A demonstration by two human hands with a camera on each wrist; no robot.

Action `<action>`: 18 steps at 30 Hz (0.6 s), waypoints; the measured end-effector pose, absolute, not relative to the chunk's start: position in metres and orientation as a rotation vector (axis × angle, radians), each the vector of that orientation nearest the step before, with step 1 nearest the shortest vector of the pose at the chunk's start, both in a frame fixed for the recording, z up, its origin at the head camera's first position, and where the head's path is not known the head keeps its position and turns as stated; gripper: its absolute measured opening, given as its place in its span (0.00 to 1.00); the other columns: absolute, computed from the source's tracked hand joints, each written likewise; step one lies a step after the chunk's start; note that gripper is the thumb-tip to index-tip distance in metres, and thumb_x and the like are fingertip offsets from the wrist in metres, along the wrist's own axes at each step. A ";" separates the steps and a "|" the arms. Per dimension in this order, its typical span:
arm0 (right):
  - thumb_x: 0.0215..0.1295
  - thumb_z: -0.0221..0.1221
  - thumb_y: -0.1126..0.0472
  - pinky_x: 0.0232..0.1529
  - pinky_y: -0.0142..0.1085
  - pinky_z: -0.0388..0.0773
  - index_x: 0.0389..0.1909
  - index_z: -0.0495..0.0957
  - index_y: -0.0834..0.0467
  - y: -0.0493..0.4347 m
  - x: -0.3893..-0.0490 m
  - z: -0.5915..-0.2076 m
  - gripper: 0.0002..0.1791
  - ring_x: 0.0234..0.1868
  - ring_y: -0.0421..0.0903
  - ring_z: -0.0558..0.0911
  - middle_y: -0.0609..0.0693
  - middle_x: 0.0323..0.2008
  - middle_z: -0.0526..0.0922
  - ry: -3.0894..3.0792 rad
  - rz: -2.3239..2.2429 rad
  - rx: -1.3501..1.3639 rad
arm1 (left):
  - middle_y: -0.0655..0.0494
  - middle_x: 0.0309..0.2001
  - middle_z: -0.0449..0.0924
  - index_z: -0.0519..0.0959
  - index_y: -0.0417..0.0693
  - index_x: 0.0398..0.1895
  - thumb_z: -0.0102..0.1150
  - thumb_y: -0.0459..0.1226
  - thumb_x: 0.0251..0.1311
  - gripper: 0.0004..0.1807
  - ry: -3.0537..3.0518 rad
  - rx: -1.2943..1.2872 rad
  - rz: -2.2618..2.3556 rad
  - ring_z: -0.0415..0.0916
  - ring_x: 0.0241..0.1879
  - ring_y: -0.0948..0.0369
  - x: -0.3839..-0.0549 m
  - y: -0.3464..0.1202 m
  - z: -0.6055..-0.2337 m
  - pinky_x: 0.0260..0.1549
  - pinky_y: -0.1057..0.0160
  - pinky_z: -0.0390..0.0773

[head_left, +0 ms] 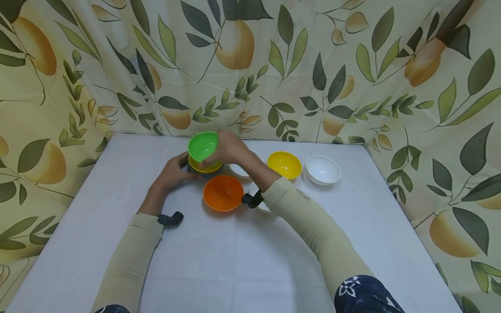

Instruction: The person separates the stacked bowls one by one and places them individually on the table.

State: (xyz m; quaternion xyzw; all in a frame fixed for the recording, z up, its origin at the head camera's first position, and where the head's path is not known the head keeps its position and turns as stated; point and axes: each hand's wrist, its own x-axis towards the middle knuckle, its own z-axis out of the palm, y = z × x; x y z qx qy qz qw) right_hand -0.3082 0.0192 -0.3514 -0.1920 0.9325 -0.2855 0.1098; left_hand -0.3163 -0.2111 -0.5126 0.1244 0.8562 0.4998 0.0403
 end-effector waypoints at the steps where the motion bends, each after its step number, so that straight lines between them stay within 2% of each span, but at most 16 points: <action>1: 0.45 0.84 0.46 0.49 0.39 0.84 0.63 0.71 0.64 0.021 -0.308 -0.351 0.49 0.49 0.50 0.80 0.54 0.51 0.80 2.741 -0.851 -0.562 | 0.49 0.80 0.62 0.63 0.53 0.82 0.87 0.49 0.45 0.60 2.626 0.382 1.530 0.53 0.80 0.47 -0.316 -0.211 -0.513 0.78 0.42 0.53; 18: 0.43 0.85 0.48 0.50 0.42 0.85 0.65 0.71 0.66 0.047 -0.297 -0.343 0.51 0.50 0.51 0.81 0.55 0.52 0.81 2.768 -0.936 -0.480 | 0.47 0.80 0.62 0.62 0.48 0.82 0.88 0.51 0.43 0.63 2.611 0.403 1.550 0.53 0.80 0.47 -0.315 -0.212 -0.510 0.79 0.43 0.51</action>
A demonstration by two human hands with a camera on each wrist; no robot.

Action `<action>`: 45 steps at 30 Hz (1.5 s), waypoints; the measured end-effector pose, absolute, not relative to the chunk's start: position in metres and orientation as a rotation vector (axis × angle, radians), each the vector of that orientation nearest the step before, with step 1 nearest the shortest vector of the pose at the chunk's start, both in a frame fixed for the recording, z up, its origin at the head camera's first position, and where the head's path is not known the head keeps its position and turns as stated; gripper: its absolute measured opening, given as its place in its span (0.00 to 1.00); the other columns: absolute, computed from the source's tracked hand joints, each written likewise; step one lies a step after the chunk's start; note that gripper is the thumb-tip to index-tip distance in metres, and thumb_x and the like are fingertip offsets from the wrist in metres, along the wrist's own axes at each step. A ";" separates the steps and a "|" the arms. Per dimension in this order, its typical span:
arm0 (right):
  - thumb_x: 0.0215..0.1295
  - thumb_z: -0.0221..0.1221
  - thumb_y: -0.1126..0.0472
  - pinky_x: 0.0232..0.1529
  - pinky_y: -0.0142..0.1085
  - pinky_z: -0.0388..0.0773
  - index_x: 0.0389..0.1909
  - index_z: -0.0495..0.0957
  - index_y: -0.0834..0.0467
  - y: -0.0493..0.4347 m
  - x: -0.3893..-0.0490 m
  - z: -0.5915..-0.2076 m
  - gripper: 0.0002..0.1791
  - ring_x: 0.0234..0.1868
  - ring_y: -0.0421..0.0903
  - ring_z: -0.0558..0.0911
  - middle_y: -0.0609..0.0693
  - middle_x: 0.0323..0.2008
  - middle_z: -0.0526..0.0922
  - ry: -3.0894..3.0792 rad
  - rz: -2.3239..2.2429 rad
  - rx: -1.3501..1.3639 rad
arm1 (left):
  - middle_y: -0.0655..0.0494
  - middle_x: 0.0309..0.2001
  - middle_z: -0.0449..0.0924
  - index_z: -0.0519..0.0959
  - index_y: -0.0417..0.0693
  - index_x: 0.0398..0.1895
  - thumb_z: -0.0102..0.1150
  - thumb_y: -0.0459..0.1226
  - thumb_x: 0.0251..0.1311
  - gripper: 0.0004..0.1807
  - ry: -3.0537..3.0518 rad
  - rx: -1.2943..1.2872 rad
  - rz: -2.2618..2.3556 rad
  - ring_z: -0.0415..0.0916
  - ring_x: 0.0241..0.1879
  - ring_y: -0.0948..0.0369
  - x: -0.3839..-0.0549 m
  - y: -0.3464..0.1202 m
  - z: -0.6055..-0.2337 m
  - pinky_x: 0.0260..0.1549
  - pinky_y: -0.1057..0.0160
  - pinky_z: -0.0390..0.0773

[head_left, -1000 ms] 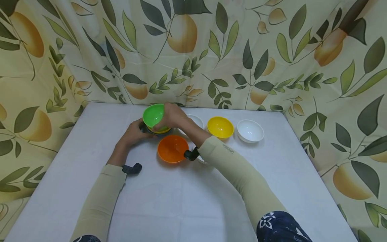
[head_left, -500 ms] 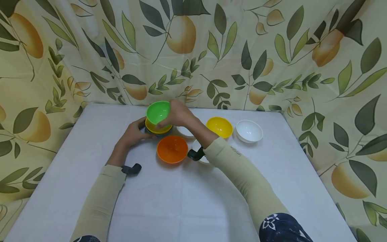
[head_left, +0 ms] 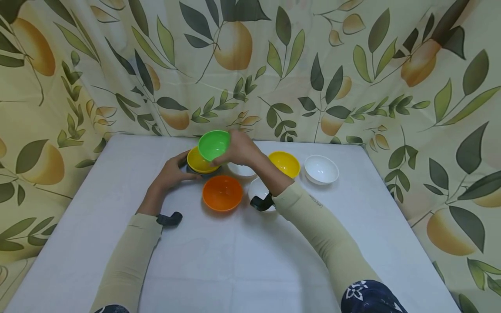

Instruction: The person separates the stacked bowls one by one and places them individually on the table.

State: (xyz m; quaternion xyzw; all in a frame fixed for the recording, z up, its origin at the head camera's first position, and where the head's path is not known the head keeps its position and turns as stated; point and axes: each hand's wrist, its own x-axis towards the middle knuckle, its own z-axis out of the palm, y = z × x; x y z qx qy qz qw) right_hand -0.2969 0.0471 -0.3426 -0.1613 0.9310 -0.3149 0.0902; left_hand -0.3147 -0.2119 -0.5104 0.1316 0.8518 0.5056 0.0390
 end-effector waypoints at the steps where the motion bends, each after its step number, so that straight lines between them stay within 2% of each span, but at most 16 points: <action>1: 0.43 0.85 0.48 0.51 0.42 0.85 0.66 0.71 0.66 0.049 -0.296 -0.342 0.52 0.50 0.51 0.81 0.55 0.52 0.81 2.770 -0.939 -0.481 | 0.47 0.80 0.62 0.62 0.48 0.82 0.88 0.51 0.43 0.63 2.613 0.399 1.548 0.53 0.80 0.47 -0.315 -0.212 -0.511 0.79 0.43 0.51; 14: 0.41 0.85 0.51 0.51 0.44 0.85 0.65 0.71 0.66 0.067 -0.289 -0.342 0.51 0.52 0.53 0.81 0.57 0.53 0.80 2.764 -1.036 -0.477 | 0.46 0.81 0.59 0.59 0.48 0.83 0.87 0.52 0.44 0.64 2.601 0.358 1.543 0.51 0.81 0.46 -0.314 -0.211 -0.509 0.79 0.42 0.51; 22: 0.41 0.85 0.53 0.53 0.46 0.85 0.68 0.69 0.65 0.079 -0.278 -0.343 0.54 0.53 0.54 0.80 0.56 0.55 0.81 2.738 -1.093 -0.415 | 0.46 0.81 0.59 0.59 0.47 0.83 0.87 0.51 0.45 0.64 2.597 0.370 1.544 0.52 0.80 0.46 -0.313 -0.209 -0.509 0.79 0.43 0.52; 35: 0.41 0.85 0.53 0.53 0.46 0.85 0.70 0.68 0.66 0.104 -0.264 -0.339 0.56 0.54 0.56 0.80 0.57 0.56 0.80 2.713 -1.168 -0.389 | 0.46 0.81 0.59 0.58 0.46 0.83 0.87 0.49 0.46 0.63 2.593 0.376 1.544 0.53 0.80 0.46 -0.314 -0.207 -0.510 0.79 0.44 0.53; 45: 0.41 0.85 0.49 0.57 0.49 0.83 0.77 0.62 0.66 0.124 -0.255 -0.340 0.64 0.58 0.56 0.78 0.58 0.62 0.78 2.710 -1.124 -0.313 | 0.45 0.81 0.59 0.58 0.46 0.83 0.87 0.49 0.46 0.63 2.604 0.384 1.534 0.53 0.80 0.46 -0.315 -0.208 -0.510 0.79 0.44 0.54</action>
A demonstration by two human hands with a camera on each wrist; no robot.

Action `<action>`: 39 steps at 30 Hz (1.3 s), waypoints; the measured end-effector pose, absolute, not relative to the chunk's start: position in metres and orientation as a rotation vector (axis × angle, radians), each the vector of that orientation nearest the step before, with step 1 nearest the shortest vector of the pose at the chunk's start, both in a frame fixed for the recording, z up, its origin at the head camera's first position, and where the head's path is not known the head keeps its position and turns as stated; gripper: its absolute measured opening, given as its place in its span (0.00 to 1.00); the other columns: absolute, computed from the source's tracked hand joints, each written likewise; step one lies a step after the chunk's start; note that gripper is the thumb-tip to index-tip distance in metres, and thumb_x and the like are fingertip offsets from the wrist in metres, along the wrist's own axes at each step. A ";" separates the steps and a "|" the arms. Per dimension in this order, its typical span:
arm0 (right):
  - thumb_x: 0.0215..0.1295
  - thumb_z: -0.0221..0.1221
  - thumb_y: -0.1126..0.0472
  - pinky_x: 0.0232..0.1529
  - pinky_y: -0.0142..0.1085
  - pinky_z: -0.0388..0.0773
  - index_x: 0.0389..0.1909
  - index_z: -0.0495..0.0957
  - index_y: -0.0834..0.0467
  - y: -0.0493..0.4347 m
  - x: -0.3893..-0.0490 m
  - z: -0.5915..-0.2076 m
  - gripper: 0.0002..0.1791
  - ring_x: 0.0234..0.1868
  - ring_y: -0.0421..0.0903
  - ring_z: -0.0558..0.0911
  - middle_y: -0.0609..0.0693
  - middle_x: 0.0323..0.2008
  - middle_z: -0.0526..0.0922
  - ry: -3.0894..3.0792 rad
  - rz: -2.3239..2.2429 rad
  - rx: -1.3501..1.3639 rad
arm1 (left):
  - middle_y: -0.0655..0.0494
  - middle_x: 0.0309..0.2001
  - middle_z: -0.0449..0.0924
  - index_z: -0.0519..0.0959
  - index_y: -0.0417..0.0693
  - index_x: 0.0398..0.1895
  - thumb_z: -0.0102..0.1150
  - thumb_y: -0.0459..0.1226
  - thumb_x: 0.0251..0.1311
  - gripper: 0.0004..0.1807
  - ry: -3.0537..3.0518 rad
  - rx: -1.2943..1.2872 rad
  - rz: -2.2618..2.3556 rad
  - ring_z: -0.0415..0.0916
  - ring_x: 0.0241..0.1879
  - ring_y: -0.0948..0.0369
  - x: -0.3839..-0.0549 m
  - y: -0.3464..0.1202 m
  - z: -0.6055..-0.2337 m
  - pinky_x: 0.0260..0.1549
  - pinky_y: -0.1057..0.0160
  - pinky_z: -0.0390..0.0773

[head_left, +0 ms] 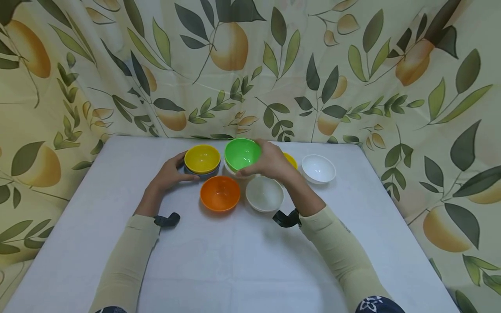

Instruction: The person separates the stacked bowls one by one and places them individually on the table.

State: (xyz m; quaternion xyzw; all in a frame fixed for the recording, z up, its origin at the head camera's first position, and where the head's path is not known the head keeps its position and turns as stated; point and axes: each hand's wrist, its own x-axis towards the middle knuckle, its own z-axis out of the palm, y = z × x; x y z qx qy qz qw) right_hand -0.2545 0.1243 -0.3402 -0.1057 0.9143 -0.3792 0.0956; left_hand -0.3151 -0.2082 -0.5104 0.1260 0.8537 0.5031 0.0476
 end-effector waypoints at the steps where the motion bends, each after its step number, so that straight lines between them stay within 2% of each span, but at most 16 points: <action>1: 0.41 0.85 0.49 0.58 0.49 0.83 0.77 0.62 0.66 0.127 -0.253 -0.340 0.64 0.58 0.56 0.78 0.58 0.62 0.78 2.710 -1.132 -0.310 | 0.45 0.81 0.59 0.58 0.45 0.83 0.87 0.49 0.47 0.63 2.605 0.384 1.532 0.54 0.80 0.46 -0.315 -0.208 -0.510 0.79 0.44 0.54; 6: 0.43 0.84 0.49 0.58 0.49 0.83 0.77 0.61 0.66 0.141 -0.249 -0.338 0.63 0.58 0.57 0.78 0.59 0.62 0.76 2.702 -1.171 -0.268 | 0.45 0.81 0.59 0.58 0.45 0.83 0.86 0.48 0.47 0.63 2.598 0.388 1.532 0.54 0.80 0.46 -0.313 -0.208 -0.509 0.78 0.44 0.54; 12: 0.45 0.83 0.51 0.62 0.52 0.81 0.81 0.54 0.66 0.154 -0.247 -0.336 0.67 0.62 0.60 0.75 0.63 0.69 0.71 2.717 -1.169 -0.199 | 0.44 0.81 0.59 0.58 0.44 0.83 0.86 0.47 0.47 0.62 2.599 0.390 1.542 0.54 0.80 0.45 -0.314 -0.208 -0.508 0.78 0.43 0.54; 18: 0.45 0.83 0.53 0.62 0.54 0.81 0.81 0.55 0.65 0.166 -0.241 -0.338 0.66 0.63 0.61 0.74 0.62 0.69 0.71 2.729 -1.174 -0.164 | 0.45 0.81 0.59 0.58 0.45 0.83 0.87 0.47 0.47 0.63 2.593 0.378 1.540 0.53 0.80 0.46 -0.314 -0.208 -0.509 0.79 0.43 0.54; 26: 0.45 0.83 0.51 0.61 0.56 0.80 0.79 0.57 0.68 0.184 -0.231 -0.337 0.65 0.63 0.62 0.74 0.64 0.68 0.73 2.784 -1.158 -0.144 | 0.45 0.81 0.58 0.57 0.46 0.84 0.86 0.49 0.47 0.64 2.598 0.344 1.523 0.52 0.80 0.45 -0.313 -0.208 -0.508 0.78 0.42 0.52; 39: 0.47 0.82 0.53 0.60 0.59 0.80 0.77 0.59 0.69 0.211 -0.215 -0.340 0.61 0.64 0.64 0.74 0.66 0.67 0.72 2.820 -1.140 -0.076 | 0.45 0.81 0.58 0.57 0.45 0.84 0.86 0.48 0.47 0.63 2.601 0.351 1.525 0.53 0.80 0.45 -0.313 -0.207 -0.508 0.79 0.42 0.52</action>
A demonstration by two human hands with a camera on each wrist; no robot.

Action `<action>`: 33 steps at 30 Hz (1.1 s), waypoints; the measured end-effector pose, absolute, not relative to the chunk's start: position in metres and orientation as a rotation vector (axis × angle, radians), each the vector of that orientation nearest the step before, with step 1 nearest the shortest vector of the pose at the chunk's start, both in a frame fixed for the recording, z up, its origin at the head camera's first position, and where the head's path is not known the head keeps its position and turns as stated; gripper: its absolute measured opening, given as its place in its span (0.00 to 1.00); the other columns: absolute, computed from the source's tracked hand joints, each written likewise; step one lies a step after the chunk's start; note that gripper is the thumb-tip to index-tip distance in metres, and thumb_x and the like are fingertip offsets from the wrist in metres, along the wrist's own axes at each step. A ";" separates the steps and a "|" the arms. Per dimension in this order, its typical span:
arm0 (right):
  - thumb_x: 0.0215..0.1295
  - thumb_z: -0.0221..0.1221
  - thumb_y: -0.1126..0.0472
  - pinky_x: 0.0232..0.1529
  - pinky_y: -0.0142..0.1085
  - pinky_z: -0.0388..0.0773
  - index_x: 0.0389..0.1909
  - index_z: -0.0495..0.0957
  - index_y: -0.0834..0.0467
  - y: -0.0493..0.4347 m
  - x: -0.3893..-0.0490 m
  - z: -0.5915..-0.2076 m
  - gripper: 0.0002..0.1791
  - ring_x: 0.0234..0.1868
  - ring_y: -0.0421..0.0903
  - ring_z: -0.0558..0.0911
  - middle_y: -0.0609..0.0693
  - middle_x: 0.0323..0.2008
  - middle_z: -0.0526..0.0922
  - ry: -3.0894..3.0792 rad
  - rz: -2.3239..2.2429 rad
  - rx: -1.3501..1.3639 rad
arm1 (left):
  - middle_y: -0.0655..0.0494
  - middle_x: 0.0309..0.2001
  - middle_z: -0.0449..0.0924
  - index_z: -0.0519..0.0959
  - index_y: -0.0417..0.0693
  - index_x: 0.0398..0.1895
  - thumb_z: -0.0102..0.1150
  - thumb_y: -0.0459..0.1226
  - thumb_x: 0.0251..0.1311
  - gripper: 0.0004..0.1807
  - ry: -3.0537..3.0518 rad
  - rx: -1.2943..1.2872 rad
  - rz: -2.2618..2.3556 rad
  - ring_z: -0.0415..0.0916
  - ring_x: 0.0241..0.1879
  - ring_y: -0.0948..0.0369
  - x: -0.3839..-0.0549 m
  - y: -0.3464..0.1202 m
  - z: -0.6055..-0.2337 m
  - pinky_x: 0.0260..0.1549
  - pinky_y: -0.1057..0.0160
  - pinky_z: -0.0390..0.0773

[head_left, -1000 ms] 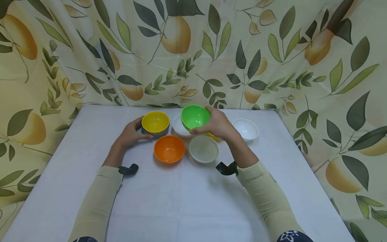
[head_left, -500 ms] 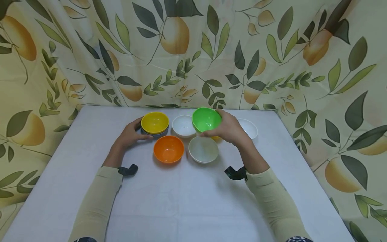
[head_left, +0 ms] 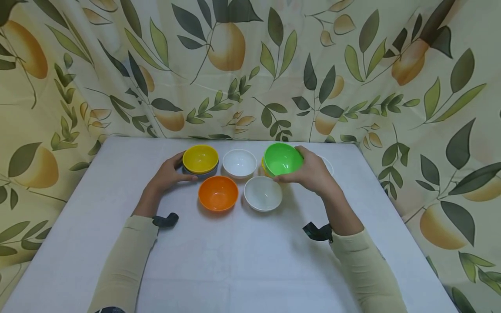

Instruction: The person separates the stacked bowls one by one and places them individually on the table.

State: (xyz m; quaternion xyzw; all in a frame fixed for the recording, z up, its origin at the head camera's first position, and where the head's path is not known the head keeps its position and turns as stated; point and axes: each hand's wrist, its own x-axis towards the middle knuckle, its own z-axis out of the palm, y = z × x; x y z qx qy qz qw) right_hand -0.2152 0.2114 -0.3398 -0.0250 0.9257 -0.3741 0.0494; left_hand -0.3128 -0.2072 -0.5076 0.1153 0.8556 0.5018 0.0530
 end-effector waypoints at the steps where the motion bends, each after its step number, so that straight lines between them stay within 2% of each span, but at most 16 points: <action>1: 0.47 0.82 0.53 0.60 0.59 0.80 0.77 0.59 0.69 0.213 -0.214 -0.340 0.61 0.64 0.64 0.74 0.66 0.67 0.72 2.820 -1.135 -0.068 | 0.45 0.81 0.58 0.57 0.45 0.84 0.86 0.48 0.47 0.63 2.602 0.350 1.524 0.53 0.80 0.45 -0.313 -0.207 -0.508 0.79 0.42 0.52; 14: 0.47 0.82 0.53 0.60 0.60 0.80 0.77 0.58 0.71 0.236 -0.201 -0.356 0.61 0.63 0.66 0.73 0.69 0.69 0.70 2.839 -1.138 0.025 | 0.46 0.81 0.58 0.56 0.48 0.84 0.86 0.49 0.48 0.63 2.604 0.348 1.507 0.52 0.80 0.46 -0.312 -0.206 -0.506 0.78 0.40 0.52; 27: 0.48 0.82 0.52 0.58 0.62 0.81 0.75 0.60 0.71 0.256 -0.186 -0.365 0.59 0.62 0.68 0.73 0.70 0.67 0.71 2.832 -1.146 0.058 | 0.44 0.82 0.56 0.55 0.46 0.85 0.85 0.48 0.49 0.63 2.593 0.332 1.503 0.51 0.81 0.45 -0.310 -0.206 -0.506 0.78 0.40 0.52; 33: 0.48 0.83 0.51 0.59 0.63 0.80 0.76 0.58 0.72 0.260 -0.180 -0.368 0.62 0.62 0.68 0.72 0.72 0.68 0.70 2.831 -1.147 0.075 | 0.44 0.82 0.57 0.56 0.46 0.84 0.85 0.48 0.49 0.63 2.596 0.326 1.502 0.51 0.81 0.45 -0.311 -0.206 -0.506 0.79 0.41 0.52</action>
